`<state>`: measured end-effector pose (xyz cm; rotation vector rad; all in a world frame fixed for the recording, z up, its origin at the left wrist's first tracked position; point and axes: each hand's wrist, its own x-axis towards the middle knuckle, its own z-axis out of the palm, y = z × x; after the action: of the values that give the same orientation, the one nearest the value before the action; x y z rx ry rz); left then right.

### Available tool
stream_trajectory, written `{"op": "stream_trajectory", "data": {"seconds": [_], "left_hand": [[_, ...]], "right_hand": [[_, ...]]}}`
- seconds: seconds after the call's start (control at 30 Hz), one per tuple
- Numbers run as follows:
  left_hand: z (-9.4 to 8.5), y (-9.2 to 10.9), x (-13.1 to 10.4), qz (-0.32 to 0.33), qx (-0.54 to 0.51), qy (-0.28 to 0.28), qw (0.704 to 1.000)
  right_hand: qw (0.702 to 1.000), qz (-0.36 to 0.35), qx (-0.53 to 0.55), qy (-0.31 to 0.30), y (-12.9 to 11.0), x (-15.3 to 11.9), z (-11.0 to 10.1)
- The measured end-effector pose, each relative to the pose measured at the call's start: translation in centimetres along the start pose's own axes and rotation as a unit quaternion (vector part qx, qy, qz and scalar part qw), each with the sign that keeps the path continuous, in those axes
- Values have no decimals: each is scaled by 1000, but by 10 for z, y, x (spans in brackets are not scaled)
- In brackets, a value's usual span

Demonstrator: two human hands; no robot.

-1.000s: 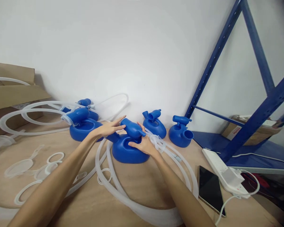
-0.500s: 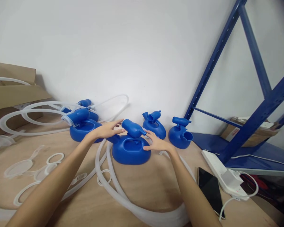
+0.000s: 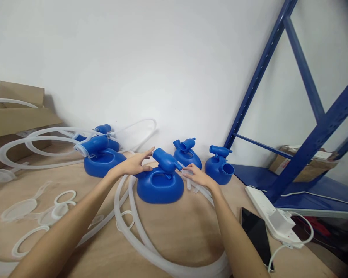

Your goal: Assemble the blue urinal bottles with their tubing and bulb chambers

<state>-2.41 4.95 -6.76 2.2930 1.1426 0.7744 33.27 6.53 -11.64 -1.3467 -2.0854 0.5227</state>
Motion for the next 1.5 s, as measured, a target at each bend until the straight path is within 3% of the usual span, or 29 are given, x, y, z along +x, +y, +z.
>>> {"op": "stream_trajectory", "data": {"seconds": [0.1, 0.2, 0.37, 0.47, 0.57, 0.63, 0.73, 0.87, 1.0, 1.13, 1.27, 1.4, 1.5], "left_hand": [[-4, 4, -1, -8, -7, 10, 1000], [-13, 8, -4, -15, -24, 26, 999], [-27, 11, -10, -30, -51, 44, 997], [-33, 18, -12, -6, -25, 85, 996], [-38, 34, -16, 51, 9, 154, 987], [-43, 50, -22, 90, 33, 196, 976], [-47, 78, -36, 151, 83, 222, 960], [-44, 107, -52, 204, 159, 168, 951], [-37, 113, -56, 221, 238, 146, 934], [-29, 102, -51, 203, 234, 95, 946], [-23, 91, -44, 193, 183, 38, 963], [-34, 83, -39, 227, 212, 104, 945], [-58, 71, -43, 194, 224, 172, 939]], "right_hand": [[997, -23, 2, 78, -2, 4, 0], [979, -17, 4, 203, -5, 10, 0], [910, -6, 20, 415, -15, 14, -6], [867, -34, 17, 497, -31, 10, -17], [829, -117, -18, 546, -58, 3, -32], [811, -179, -51, 554, -83, -4, -40], [792, -302, -109, 519, -125, -19, -41], [785, -453, -195, 375, -176, -39, -20], [759, -535, -268, 258, -196, -42, 7], [739, -569, -269, 240, -195, -37, 18], [720, -589, -263, 255, -192, -38, 14], [727, -533, -265, 342, -186, -39, 4], [785, -424, -197, 407, -174, -32, -3]]}}
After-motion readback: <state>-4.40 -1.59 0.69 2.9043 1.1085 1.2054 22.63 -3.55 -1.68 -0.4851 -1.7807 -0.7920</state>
